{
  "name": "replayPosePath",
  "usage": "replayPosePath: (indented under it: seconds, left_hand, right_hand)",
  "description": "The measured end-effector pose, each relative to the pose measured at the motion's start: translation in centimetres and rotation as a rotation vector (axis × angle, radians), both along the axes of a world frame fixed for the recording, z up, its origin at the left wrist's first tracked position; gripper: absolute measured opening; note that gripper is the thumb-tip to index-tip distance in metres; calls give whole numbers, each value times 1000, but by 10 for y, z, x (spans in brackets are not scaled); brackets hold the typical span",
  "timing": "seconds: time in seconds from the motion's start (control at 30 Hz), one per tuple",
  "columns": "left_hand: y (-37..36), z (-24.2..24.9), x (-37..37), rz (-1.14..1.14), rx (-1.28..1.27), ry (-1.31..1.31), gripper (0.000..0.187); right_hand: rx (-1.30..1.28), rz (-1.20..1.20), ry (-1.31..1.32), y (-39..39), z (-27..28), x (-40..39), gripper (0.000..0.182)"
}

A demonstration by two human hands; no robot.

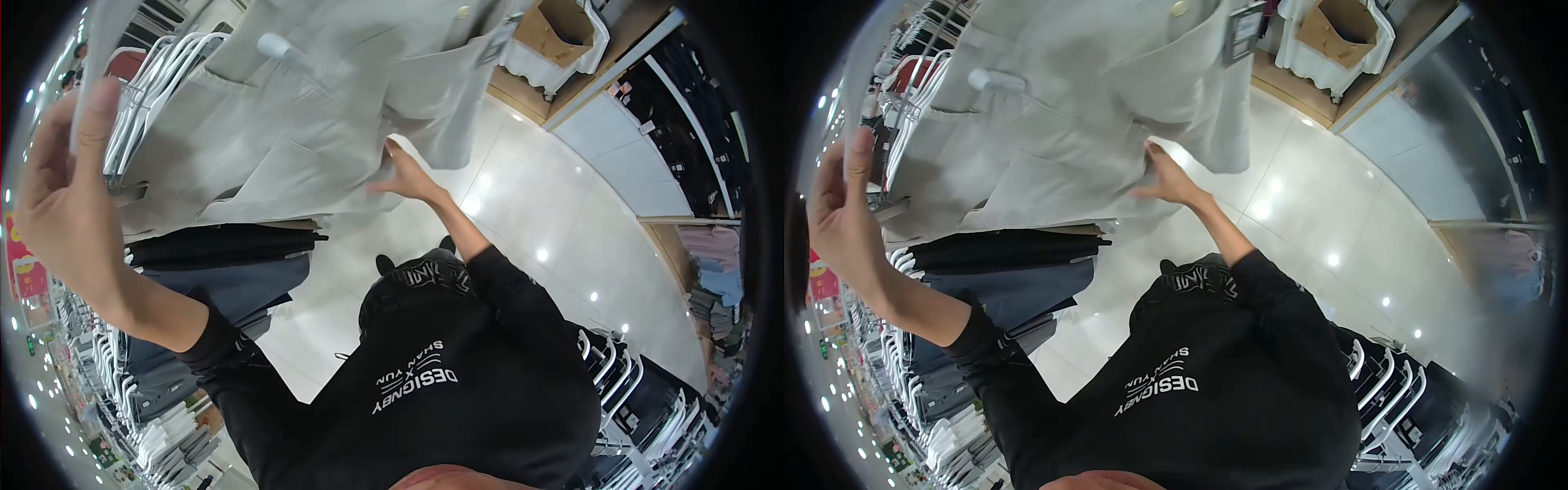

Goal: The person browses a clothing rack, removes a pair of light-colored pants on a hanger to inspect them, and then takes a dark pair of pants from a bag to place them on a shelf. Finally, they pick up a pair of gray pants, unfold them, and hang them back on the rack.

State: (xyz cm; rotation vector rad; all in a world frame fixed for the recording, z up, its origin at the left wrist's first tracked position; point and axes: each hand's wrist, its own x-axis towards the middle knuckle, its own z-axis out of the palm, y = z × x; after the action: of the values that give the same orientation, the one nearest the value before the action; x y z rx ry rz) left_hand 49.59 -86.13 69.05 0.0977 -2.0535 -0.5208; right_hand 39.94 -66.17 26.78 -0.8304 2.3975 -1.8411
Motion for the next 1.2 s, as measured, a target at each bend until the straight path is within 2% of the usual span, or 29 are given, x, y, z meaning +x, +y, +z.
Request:
replayPosePath:
  seconds: [0.03, 0.07, 0.17, 0.23, 0.27, 0.3, 0.33, 0.4, 0.47, 0.5, 0.53, 0.6, 0.67, 0.77, 0.8, 0.83, 0.87, 0.93, 0.97, 1.0, 1.03, 1.07, 1.1, 1.13, 1.2]
  left_hand:
    - [-4, 6, 1, -90, 37, -5, 29]
    - [-7, 20, 6, -16, -104, -140, 29]
    - [-21, 31, 15, 12, -215, -56, 29]
    - [-18, 33, 20, 159, -74, -90, 31]
    - [-17, 33, 22, 231, -2, -107, 32]
    - [-22, 31, 21, 253, 37, -103, 32]
    - [-34, 25, 20, 275, 77, -100, 33]
    - [-53, 11, 14, 258, 99, -119, 33]
    - [-69, -7, 1, 172, 62, -155, 32]
    - [-73, -17, -7, 44, 125, -173, 35]
    - [-71, -26, -11, 29, 110, -250, 36]
    - [-74, -52, -28, -43, 152, -346, 34]
    - [-49, -79, -32, -96, 129, -402, 36]
    - [-33, -128, -36, -389, 280, -508, 23]
    - [-32, -146, -37, -376, 293, -587, 17]
    - [-23, -166, -38, -504, 250, -503, 13]
    - [-21, -189, -39, -551, 266, -502, 17]
    - [9, -195, -19, -365, 473, -771, 23]
    - [9, -217, -14, -389, 555, -764, 23]
    - [11, -234, -9, -473, 396, -669, 27]
    - [16, -241, -2, -582, 384, -646, 36]
    - [26, -240, 7, -686, 499, -676, 53]
    - [25, -255, 9, -708, 350, -649, 72]
    - [32, -269, 18, -694, 443, -676, 83]
    - [47, -279, 25, -794, 477, -648, 73]
  right_hand:
    - [15, 122, -41, -13, -3, -10, 78]
    - [32, 245, -80, -21, -8, -14, 80]
    - [206, 221, -211, -25, -74, -6, 69]
    - [360, 165, -153, -6, -184, 5, 55]
    - [444, 99, -153, 17, -178, 28, 42]
    - [558, 159, -288, 42, -209, 43, 39]
    - [750, 97, -314, 67, -221, 66, 41]
    - [746, 85, -446, 117, -252, 100, 44]
    - [685, -59, -423, 128, -252, 110, 37]
    - [654, -133, -410, 134, -248, 114, 34]
    - [570, -125, -376, 135, -245, 110, 32]
    - [396, -113, -303, 118, -213, 86, 28]
    - [113, -1, -843, 95, -71, 70, 26]
    - [-335, 199, -1067, 82, 34, 53, 23]
    - [-446, 239, -1111, 80, 57, 48, 23]
    - [-631, 175, -1155, 76, 87, 49, 23]
    - [-818, 109, -1193, 69, 119, 53, 23]
    - [-1129, 59, -1254, 64, 139, 57, 23]
    - [-1248, 81, -1285, 62, 142, 58, 24]
    - [-1365, 106, -1313, 60, 142, 57, 26]
    - [-1443, 205, -1301, 59, 136, 56, 26]
    - [-1483, 206, -1313, 56, 141, 56, 25]
    - [-1522, 206, -1328, 54, 151, 56, 24]
    - [-1560, 205, -1346, 51, 155, 57, 23]
    - [-1626, 229, -1307, 46, 143, 47, 24]
